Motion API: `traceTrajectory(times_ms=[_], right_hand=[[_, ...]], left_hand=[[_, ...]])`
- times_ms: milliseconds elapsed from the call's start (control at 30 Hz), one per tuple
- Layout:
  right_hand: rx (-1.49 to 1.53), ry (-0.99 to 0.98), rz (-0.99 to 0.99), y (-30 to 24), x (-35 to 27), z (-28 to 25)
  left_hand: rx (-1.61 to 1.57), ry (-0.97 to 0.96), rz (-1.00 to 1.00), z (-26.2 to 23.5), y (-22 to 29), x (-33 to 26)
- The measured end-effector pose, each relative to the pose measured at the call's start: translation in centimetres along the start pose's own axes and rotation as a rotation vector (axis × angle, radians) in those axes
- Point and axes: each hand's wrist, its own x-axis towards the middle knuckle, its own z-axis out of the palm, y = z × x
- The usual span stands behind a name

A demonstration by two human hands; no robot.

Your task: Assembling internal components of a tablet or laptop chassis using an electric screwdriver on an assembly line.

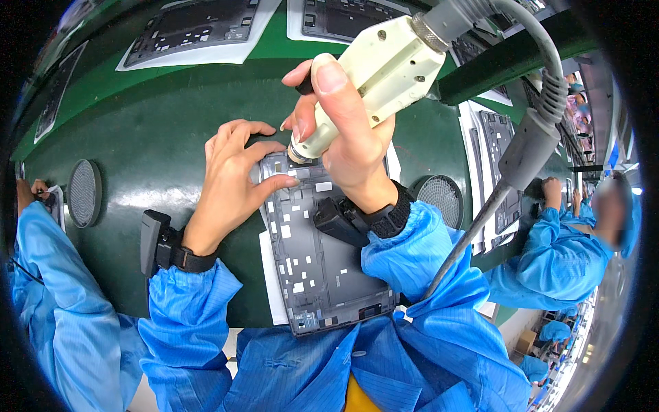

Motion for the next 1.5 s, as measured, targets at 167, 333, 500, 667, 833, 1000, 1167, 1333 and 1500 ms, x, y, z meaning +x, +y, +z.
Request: traceTrajectory(times_ms=[167,333,500,667,833,1000,1167,1333,1500], right_hand=[[-0.028,-0.011,-0.006,0.2,0.0,0.1],[-0.062,-0.025,-0.007,0.4,-0.1,0.6],[-0.084,-0.030,-0.009,0.7,-0.1,1.5],[-0.039,-0.061,0.020,0.9,0.1,1.5],[-0.025,-0.026,0.020,1.1,0.4,0.4],[0.090,0.184,0.039,-2.9,-0.4,-3.7],[0.246,0.287,0.195,-9.5,-7.8,-11.3],[-0.120,0.314,0.498,-10.8,-16.5,-14.7],[-0.486,0.261,0.750,-10.8,-21.3,-16.7]], left_hand=[[-0.011,0.027,0.019,0.2,-0.1,0.0],[-0.012,0.041,0.036,0.1,-0.2,-0.2],[-0.021,0.048,0.039,0.4,-0.5,-0.4],[-0.013,0.014,0.021,0.3,-0.1,0.1],[0.011,-0.053,0.000,0.4,-0.1,0.5],[0.045,-0.001,-0.030,1.0,0.5,0.8],[0.257,0.149,-0.180,1.8,2.0,0.0],[0.275,0.025,-0.314,1.3,3.1,-0.4],[0.058,0.144,-0.490,1.3,3.6,-0.1]])
